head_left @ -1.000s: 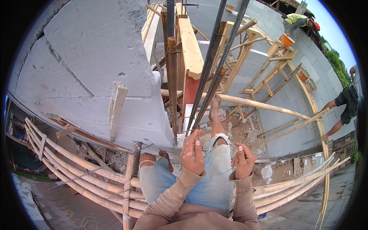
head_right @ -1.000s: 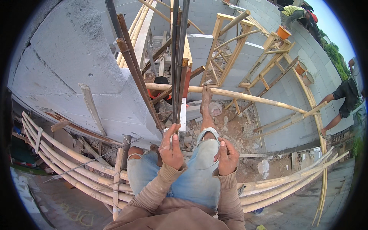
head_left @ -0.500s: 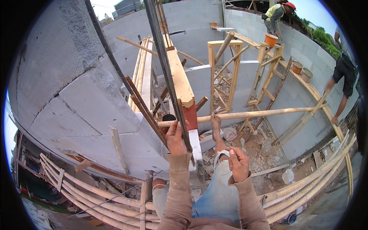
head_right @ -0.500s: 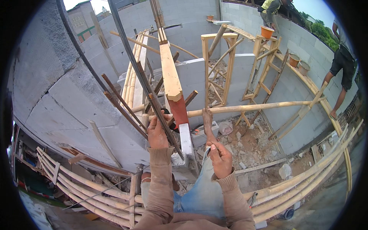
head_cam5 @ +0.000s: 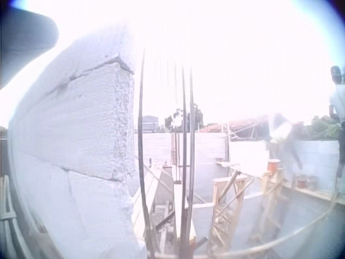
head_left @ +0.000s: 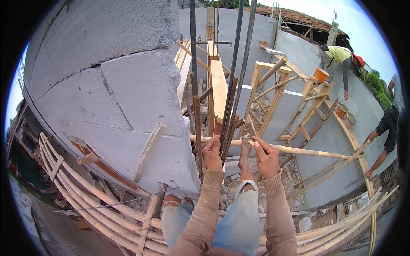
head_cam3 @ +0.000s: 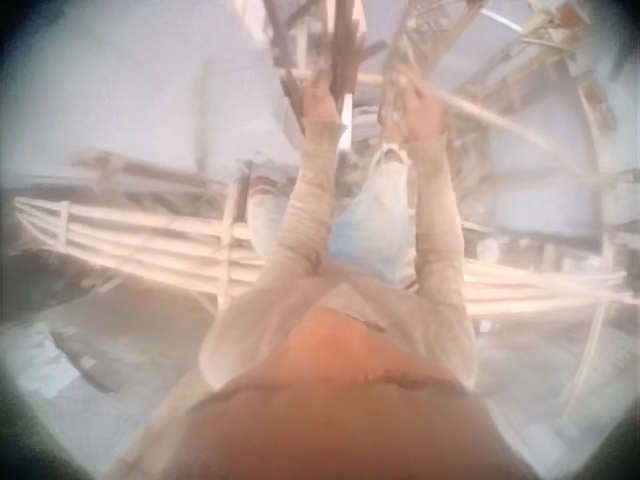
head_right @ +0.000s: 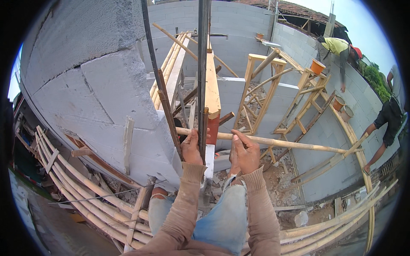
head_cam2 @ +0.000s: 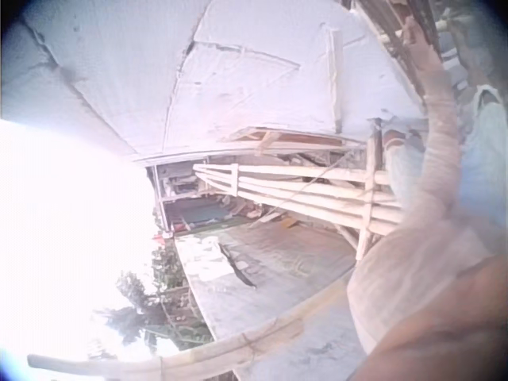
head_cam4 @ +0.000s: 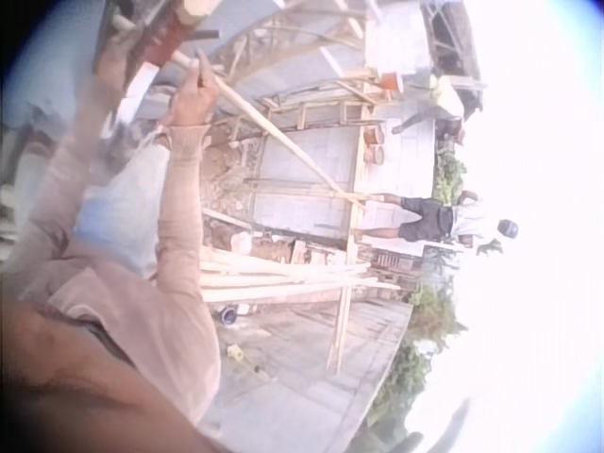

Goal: The person secures vertical rebar rods to a wall corner using wire and pliers while standing on a bamboo scaffold.

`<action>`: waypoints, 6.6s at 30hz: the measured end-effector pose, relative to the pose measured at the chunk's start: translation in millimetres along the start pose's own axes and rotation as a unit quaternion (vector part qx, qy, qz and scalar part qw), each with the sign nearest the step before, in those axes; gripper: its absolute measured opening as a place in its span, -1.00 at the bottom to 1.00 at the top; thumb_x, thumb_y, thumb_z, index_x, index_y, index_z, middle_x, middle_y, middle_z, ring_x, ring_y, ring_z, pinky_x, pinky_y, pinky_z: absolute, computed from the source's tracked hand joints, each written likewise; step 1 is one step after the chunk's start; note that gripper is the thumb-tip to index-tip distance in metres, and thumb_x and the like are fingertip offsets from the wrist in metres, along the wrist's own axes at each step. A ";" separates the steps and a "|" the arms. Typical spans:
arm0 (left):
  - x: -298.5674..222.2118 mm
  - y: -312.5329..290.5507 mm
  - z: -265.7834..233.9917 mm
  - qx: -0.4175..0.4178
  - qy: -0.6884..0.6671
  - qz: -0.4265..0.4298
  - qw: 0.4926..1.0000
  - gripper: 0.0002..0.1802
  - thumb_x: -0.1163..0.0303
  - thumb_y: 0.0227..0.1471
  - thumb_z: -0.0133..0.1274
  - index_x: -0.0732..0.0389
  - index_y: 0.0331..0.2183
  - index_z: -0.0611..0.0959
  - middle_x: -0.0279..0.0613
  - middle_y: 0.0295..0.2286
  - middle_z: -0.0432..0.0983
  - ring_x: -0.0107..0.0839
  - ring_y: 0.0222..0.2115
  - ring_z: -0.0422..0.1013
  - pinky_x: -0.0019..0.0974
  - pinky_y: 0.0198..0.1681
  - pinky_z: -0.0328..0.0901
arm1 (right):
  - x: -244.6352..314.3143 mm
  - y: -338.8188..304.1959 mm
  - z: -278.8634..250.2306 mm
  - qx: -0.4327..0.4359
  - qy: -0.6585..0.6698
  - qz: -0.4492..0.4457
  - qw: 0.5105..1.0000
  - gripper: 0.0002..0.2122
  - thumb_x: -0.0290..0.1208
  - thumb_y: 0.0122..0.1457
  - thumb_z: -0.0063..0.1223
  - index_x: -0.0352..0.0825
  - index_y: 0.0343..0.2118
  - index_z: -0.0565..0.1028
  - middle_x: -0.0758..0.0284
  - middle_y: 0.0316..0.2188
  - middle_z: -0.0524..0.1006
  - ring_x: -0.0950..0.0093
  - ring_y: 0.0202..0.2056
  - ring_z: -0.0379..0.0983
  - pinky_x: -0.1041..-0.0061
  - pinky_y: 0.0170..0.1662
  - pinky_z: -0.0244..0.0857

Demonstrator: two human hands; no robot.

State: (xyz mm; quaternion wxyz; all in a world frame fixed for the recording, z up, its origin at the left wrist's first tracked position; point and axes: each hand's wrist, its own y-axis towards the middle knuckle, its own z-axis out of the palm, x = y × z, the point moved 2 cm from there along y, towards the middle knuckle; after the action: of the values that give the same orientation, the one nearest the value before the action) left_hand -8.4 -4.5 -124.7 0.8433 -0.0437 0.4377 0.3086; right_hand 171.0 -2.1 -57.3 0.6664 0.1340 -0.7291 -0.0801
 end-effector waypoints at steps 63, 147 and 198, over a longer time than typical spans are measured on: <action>-0.7 -2.2 7.8 0.069 -0.069 -0.044 0.994 -0.58 0.29 0.13 0.14 0.26 0.00 0.59 -0.30 -0.14 0.58 -0.60 -0.14 0.44 -0.50 -0.01 0.29 | 1.6 87.9 44.5 0.289 0.002 -0.087 0.953 -0.87 -0.45 0.16 0.15 -0.42 -0.41 0.60 0.50 -0.57 0.53 0.76 -0.56 0.32 0.70 -0.50 0.15; -14.3 0.6 14.8 0.061 -0.064 0.008 0.996 -0.81 0.44 0.21 0.01 0.36 -0.22 0.60 -0.20 -0.39 0.51 -0.53 -0.45 0.37 -0.49 -0.39 0.33 | -144.6 -447.6 -166.3 -0.246 -0.402 0.432 0.769 -0.58 -0.47 0.04 0.05 -0.40 -0.02 0.25 0.08 -0.25 0.42 0.09 -0.22 0.41 0.17 -0.18 0.40; -11.4 0.7 12.4 0.017 -0.012 0.029 0.999 -0.80 0.45 0.17 0.06 0.34 -0.18 0.62 -0.22 -0.41 0.54 -0.54 -0.50 0.41 -0.52 -0.42 0.35 | -42.8 -73.4 -94.8 0.027 0.216 0.001 0.976 -0.29 -0.76 -0.17 -0.11 -0.38 0.21 0.29 0.36 0.25 0.17 0.48 -0.07 0.27 0.50 0.00 0.21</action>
State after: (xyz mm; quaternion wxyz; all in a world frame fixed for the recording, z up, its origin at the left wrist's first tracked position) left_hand -4.8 -5.2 -108.2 0.8399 -0.0130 0.4334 0.3263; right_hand 274.9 -53.1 -110.3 0.8046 0.1652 -0.5696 -0.0285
